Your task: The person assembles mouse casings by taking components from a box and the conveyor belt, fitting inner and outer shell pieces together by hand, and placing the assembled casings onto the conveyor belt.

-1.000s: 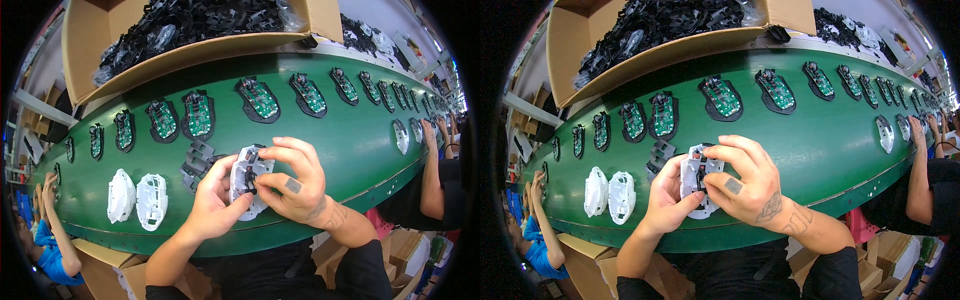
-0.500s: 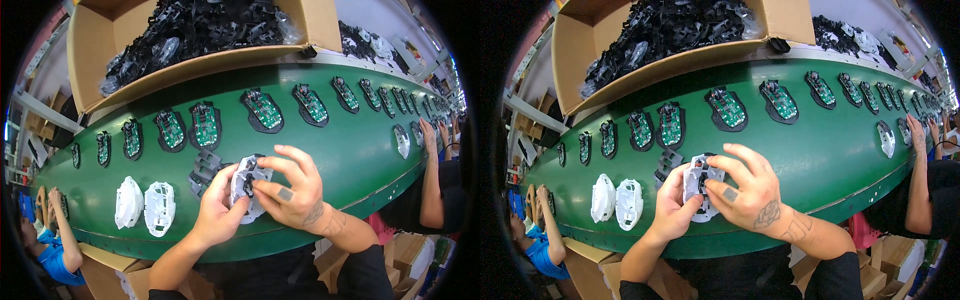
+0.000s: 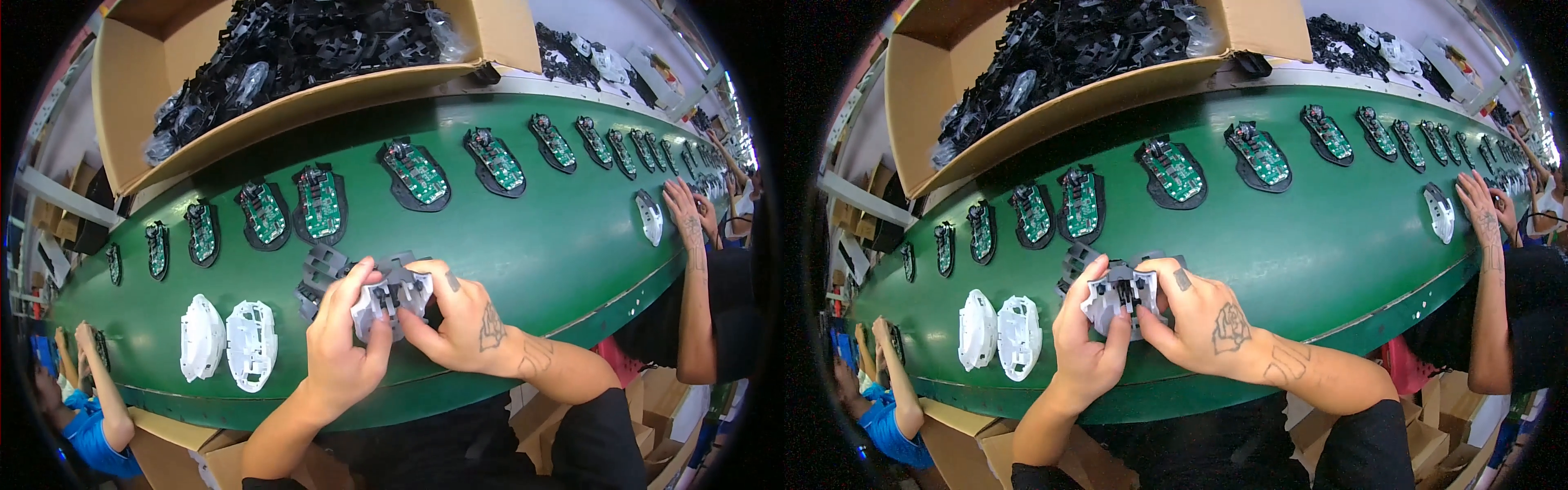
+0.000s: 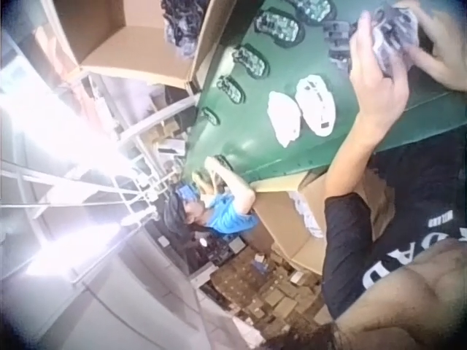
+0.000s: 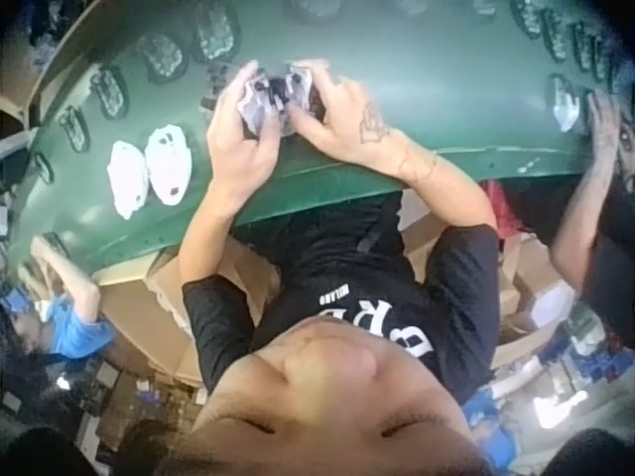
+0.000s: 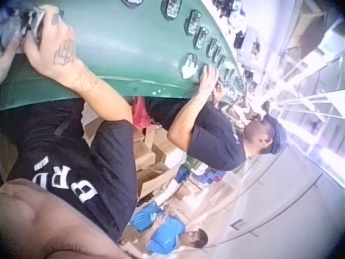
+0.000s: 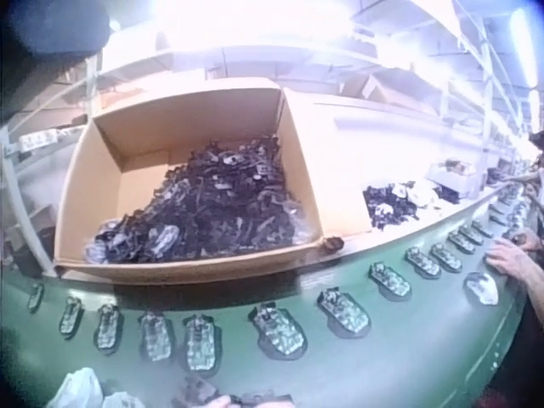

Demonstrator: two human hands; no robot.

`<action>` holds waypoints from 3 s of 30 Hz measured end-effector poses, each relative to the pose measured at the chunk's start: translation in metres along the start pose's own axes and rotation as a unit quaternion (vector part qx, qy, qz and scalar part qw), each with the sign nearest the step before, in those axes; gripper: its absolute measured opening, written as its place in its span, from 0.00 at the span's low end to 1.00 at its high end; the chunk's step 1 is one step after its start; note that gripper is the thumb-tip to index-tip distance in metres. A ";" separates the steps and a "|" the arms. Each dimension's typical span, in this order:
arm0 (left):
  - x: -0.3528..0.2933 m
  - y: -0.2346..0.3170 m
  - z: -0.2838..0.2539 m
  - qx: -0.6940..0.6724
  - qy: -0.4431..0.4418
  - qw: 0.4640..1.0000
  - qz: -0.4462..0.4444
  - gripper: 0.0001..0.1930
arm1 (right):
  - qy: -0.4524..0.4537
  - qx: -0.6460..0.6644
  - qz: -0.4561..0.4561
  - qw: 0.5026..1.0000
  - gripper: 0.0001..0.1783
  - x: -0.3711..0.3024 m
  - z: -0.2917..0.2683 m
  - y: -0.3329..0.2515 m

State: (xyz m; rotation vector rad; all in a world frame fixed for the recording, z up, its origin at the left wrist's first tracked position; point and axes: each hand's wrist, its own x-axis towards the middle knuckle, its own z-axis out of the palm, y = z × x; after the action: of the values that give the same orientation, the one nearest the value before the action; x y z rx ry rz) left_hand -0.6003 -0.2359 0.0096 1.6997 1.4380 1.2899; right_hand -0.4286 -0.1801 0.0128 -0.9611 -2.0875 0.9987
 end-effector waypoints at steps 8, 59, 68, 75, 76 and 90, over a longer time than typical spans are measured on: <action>-0.006 0.001 0.000 0.094 -0.013 0.995 0.027 0.24 | -0.018 0.030 0.026 0.999 0.24 -0.002 0.009 -0.004; -0.009 -0.026 -0.028 -0.281 0.098 0.953 -0.051 0.11 | -0.036 0.122 -0.199 0.972 0.29 0.012 0.009 -0.014; -0.007 -0.007 -0.029 -0.410 0.049 0.900 -0.141 0.16 | -0.043 0.233 -0.203 0.950 0.33 0.007 0.020 -0.014; -0.004 -0.022 -0.037 -0.040 0.012 0.999 0.022 0.15 | -0.063 0.346 -0.108 0.930 0.36 0.003 0.022 -0.017; -0.003 -0.019 -0.038 -0.006 0.004 0.999 0.051 0.16 | -0.050 0.257 -0.149 0.953 0.37 0.006 0.021 -0.020; 0.003 -0.012 -0.038 0.158 0.020 0.975 0.156 0.14 | -0.022 -0.355 0.187 0.916 0.31 0.019 -0.083 -0.008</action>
State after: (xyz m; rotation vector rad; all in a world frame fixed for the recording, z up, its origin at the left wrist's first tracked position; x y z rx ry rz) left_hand -0.6402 -0.2355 0.0145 2.1942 1.5063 1.3124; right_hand -0.3777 -0.1373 0.0667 -1.7599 -2.4017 0.3996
